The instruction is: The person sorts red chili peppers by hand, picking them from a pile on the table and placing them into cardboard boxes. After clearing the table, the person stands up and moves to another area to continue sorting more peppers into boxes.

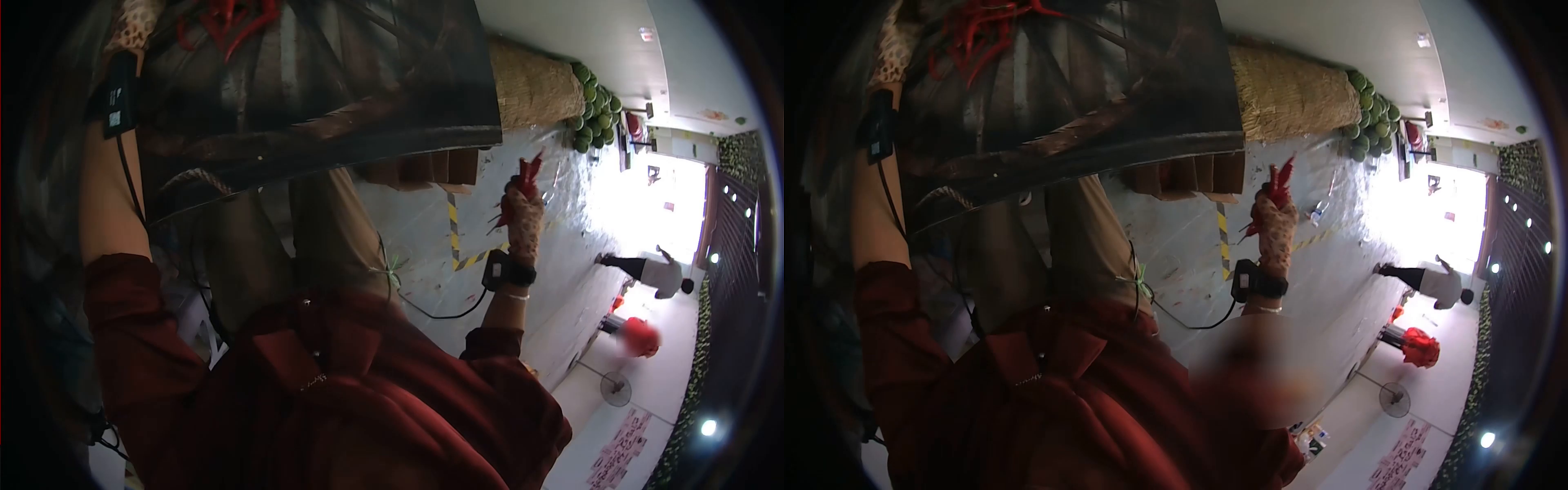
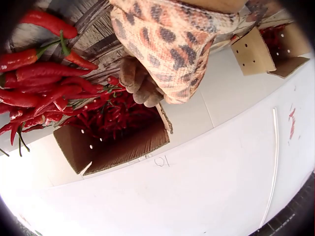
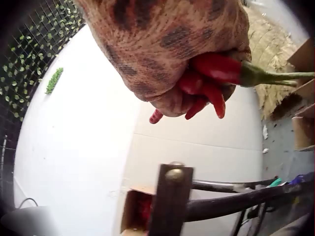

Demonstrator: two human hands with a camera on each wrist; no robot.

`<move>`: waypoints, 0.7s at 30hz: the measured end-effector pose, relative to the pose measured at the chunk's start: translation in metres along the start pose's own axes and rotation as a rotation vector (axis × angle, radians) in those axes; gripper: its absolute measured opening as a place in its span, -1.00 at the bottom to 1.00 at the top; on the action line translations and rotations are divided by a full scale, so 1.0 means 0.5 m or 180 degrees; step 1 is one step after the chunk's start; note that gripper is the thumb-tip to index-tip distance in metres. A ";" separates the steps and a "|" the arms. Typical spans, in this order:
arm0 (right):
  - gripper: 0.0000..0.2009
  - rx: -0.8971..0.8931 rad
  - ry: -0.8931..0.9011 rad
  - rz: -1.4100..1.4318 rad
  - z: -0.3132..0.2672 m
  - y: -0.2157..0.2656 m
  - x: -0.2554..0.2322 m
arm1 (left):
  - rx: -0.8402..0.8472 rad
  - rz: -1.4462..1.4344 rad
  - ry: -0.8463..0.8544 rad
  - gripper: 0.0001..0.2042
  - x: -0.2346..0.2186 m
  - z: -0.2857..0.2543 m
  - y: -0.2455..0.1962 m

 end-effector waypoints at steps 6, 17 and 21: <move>-0.83 0.0433 0.0580 -0.1460 0.087 -0.143 0.107 | -0.0107 -0.0061 0.0061 -0.68 -0.014 0.037 0.013; -0.60 -0.0781 0.1098 -0.3698 0.291 -0.401 0.316 | -0.0654 -0.1263 -0.0129 -0.69 -0.048 0.062 0.035; -0.69 -0.2089 0.0934 -0.4571 0.298 -0.426 0.343 | 0.0379 -0.0059 0.0144 -0.72 -0.038 0.032 0.015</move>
Point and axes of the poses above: each hand's wrist, its own z-axis towards the middle knuckle, its own x-axis out of the palm, y = z × x, the point moved 7 cm from there along z, towards the middle knuckle, and after that the axes turned 11 degrees about -z, right-handed, at the moved point
